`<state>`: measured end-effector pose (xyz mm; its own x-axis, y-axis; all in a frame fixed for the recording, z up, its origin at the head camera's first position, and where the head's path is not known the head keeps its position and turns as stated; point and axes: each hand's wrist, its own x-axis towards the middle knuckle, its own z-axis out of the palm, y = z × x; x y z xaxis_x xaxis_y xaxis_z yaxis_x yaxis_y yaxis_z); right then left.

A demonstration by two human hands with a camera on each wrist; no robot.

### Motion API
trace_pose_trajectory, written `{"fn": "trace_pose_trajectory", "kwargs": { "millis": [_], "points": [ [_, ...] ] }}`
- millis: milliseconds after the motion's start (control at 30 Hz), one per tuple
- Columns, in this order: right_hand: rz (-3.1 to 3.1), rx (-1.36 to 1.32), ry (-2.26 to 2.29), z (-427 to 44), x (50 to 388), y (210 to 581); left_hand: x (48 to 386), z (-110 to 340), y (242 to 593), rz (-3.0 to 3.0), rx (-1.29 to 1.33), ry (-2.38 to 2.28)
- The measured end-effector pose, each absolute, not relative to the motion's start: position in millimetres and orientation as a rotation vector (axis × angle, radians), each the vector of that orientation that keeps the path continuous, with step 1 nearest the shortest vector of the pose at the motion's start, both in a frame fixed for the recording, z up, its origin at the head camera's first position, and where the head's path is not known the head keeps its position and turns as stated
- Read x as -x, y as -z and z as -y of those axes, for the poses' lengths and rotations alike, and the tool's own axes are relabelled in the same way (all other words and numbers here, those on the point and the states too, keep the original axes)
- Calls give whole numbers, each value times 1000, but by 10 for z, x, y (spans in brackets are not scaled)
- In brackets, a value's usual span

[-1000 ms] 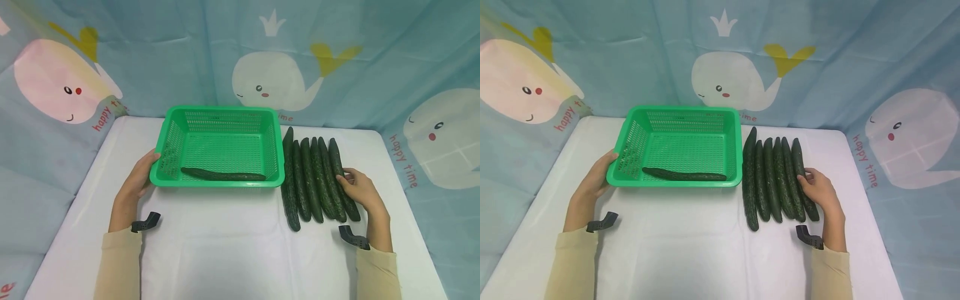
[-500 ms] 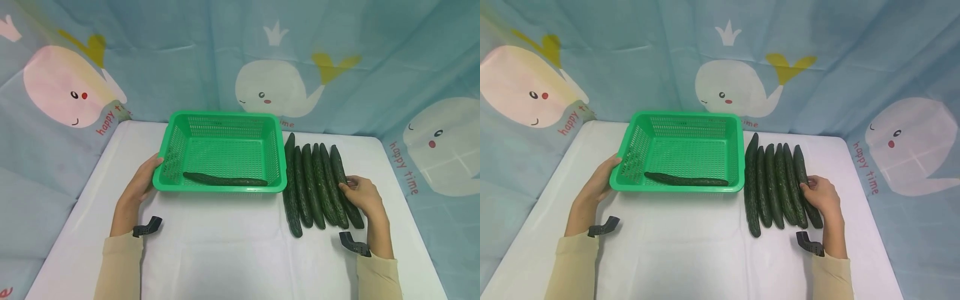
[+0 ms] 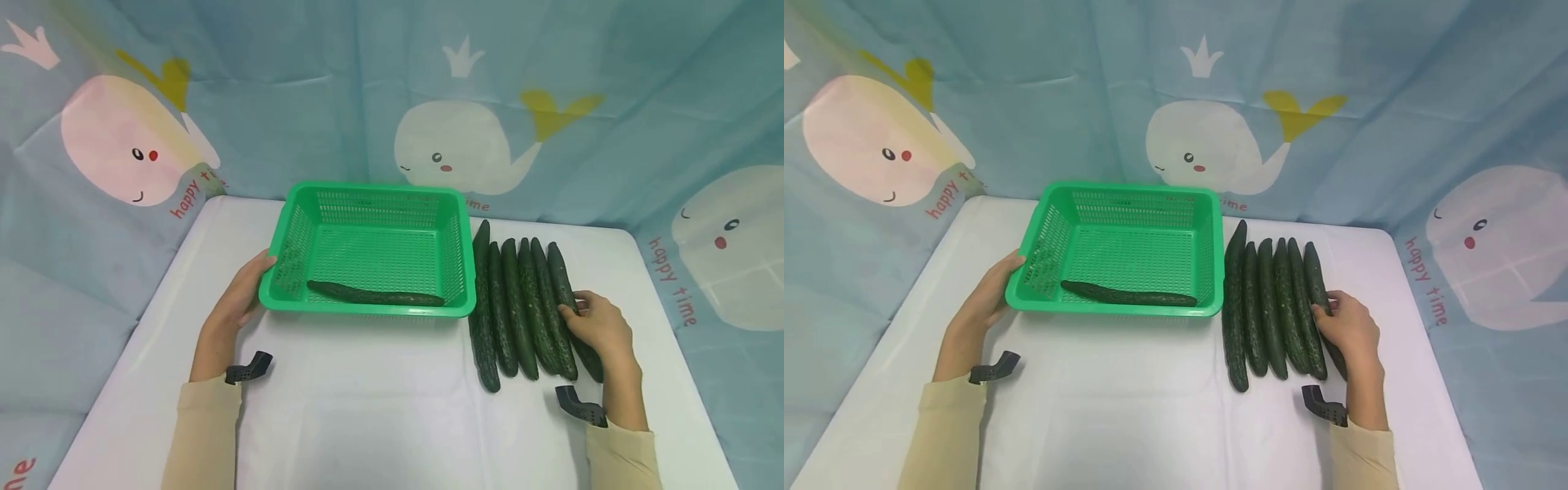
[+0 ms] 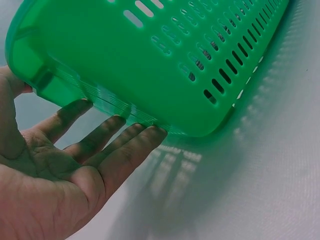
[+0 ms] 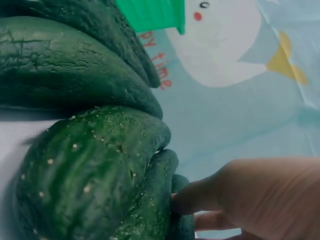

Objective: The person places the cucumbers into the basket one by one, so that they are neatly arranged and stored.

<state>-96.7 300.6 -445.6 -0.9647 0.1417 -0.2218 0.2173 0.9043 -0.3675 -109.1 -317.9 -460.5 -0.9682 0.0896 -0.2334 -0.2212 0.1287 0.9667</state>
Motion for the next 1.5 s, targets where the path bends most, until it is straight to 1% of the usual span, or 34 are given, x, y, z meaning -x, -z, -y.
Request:
{"fn": "trace_pose_trajectory", "kwargs": {
  "millis": [367,700,1067,1500],
  "points": [
    [-2943,-350,515,-2973,959,4425,1062,3170,4604,-2200,151,-1915],
    [-2946,-339,472,-2950,883,4470,1092,3191,4597,-2194,126,-1901],
    [-2989,-349,552,-2976,953,4438,1084,3184,4591,-2221,172,-1867],
    [-2908,-331,468,-2981,989,4387,1075,3193,4616,-2183,121,-1928]
  ]
}}
